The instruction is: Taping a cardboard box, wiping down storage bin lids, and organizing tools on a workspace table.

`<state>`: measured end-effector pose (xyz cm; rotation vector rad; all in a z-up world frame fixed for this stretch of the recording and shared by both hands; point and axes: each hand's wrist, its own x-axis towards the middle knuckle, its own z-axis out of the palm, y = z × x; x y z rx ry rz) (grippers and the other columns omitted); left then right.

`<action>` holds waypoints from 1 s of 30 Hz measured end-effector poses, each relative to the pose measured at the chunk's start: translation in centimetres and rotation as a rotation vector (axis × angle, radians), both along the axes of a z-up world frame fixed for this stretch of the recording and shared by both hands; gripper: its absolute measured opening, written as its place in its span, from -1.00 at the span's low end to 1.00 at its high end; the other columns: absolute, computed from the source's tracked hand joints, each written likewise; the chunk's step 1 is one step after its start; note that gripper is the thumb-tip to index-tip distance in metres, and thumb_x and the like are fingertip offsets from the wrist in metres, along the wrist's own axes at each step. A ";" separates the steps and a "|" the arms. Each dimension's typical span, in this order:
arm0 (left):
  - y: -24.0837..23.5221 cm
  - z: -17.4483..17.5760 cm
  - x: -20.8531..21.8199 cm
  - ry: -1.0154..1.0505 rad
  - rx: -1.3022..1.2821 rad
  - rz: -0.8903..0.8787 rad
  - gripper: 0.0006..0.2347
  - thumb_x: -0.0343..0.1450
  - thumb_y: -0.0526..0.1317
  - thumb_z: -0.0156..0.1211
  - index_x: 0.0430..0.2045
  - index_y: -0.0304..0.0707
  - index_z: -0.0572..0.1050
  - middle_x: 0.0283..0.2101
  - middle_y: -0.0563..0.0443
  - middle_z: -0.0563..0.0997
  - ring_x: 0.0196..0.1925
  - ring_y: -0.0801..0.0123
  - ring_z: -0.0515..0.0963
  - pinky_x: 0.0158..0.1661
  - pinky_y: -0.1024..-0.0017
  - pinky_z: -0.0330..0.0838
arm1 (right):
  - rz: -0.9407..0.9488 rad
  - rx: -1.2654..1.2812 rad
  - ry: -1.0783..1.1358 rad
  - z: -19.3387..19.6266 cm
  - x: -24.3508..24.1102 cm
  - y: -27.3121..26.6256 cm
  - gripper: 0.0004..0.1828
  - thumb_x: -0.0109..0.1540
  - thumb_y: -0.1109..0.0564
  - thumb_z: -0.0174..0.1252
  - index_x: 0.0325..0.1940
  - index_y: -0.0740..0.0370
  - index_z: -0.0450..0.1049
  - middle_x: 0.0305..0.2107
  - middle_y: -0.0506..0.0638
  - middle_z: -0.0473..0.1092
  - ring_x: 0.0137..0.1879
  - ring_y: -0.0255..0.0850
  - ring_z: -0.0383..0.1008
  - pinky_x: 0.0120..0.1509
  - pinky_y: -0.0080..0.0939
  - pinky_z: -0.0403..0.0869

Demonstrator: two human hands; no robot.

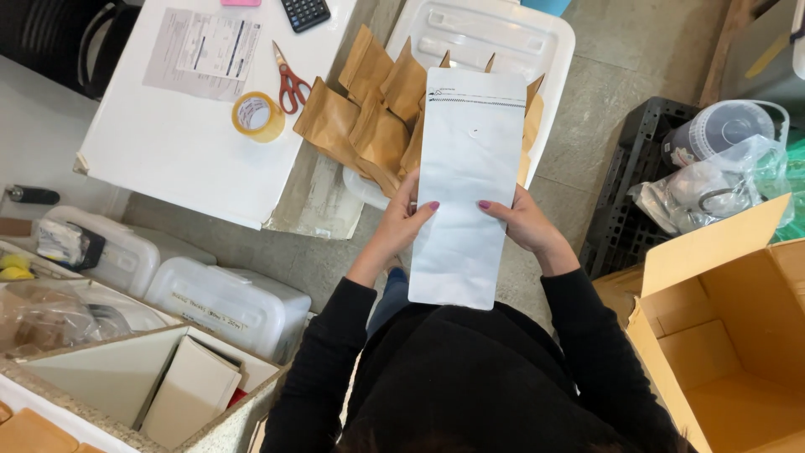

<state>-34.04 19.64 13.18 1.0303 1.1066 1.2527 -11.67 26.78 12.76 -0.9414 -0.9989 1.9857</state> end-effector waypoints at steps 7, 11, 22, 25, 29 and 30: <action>1.5 -1.5 -0.3 -0.131 -0.040 0.008 -0.41 0.45 -0.39 0.22 0.41 -0.05 0.16 -0.10 -0.04 0.58 -0.26 0.28 0.71 -0.32 0.37 0.72 | 0.013 0.010 0.029 -0.6 -0.4 1.7 -0.62 0.17 0.35 0.31 0.07 0.22 0.51 -0.21 0.18 0.58 -0.18 0.10 0.65 -0.18 0.19 0.64; 1.6 -0.7 -0.5 -0.290 -0.078 0.007 -0.42 0.45 -0.42 0.19 0.40 -0.04 0.18 -0.06 -0.12 0.56 -0.22 0.14 0.72 -0.29 0.28 0.73 | 0.023 -0.030 0.090 -0.9 -0.6 2.2 -0.57 0.16 0.39 0.28 0.10 0.20 0.50 -0.18 0.20 0.57 -0.16 0.15 0.64 -0.18 0.23 0.64; 1.9 -4.0 -2.2 -0.709 -0.054 0.004 -0.61 0.54 -0.41 -0.03 0.29 -0.11 0.33 0.18 -0.24 0.50 0.11 -0.05 0.62 0.03 0.05 0.63 | 0.038 -0.024 0.208 -2.1 -0.1 3.7 -0.49 0.19 0.40 0.20 0.22 0.18 0.45 -0.05 0.24 0.54 -0.05 0.23 0.60 -0.08 0.30 0.62; 1.8 -4.5 -2.4 -0.695 -0.073 0.022 -0.67 0.50 -0.41 0.00 0.19 -0.24 0.41 0.17 -0.29 0.52 0.07 -0.08 0.64 0.01 0.06 0.63 | 0.076 0.017 0.246 -1.8 -0.4 3.7 -0.62 0.17 0.43 0.17 0.03 0.21 0.58 -0.10 0.24 0.56 -0.05 0.18 0.62 -0.07 0.22 0.64; 0.4 -0.2 -2.1 -0.747 -0.067 -0.007 -0.69 0.53 -0.37 -0.07 0.19 -0.23 0.38 0.15 -0.34 0.54 0.10 0.01 0.64 0.05 0.11 0.62 | 0.241 0.182 0.378 1.4 -1.2 3.0 -0.76 0.20 0.37 0.05 -0.25 0.25 0.63 0.11 0.41 0.44 0.07 0.17 0.59 0.09 0.12 0.61; 0.1 0.3 -2.2 -0.735 -0.081 -0.011 -0.65 0.55 -0.37 -0.10 0.27 -0.21 0.32 0.14 -0.32 0.56 0.10 0.02 0.64 0.06 0.08 0.60 | 0.247 0.166 0.355 1.3 -1.3 2.9 -0.76 0.22 0.36 0.03 -0.25 0.27 0.63 0.11 0.41 0.44 0.06 0.16 0.60 0.09 0.08 0.60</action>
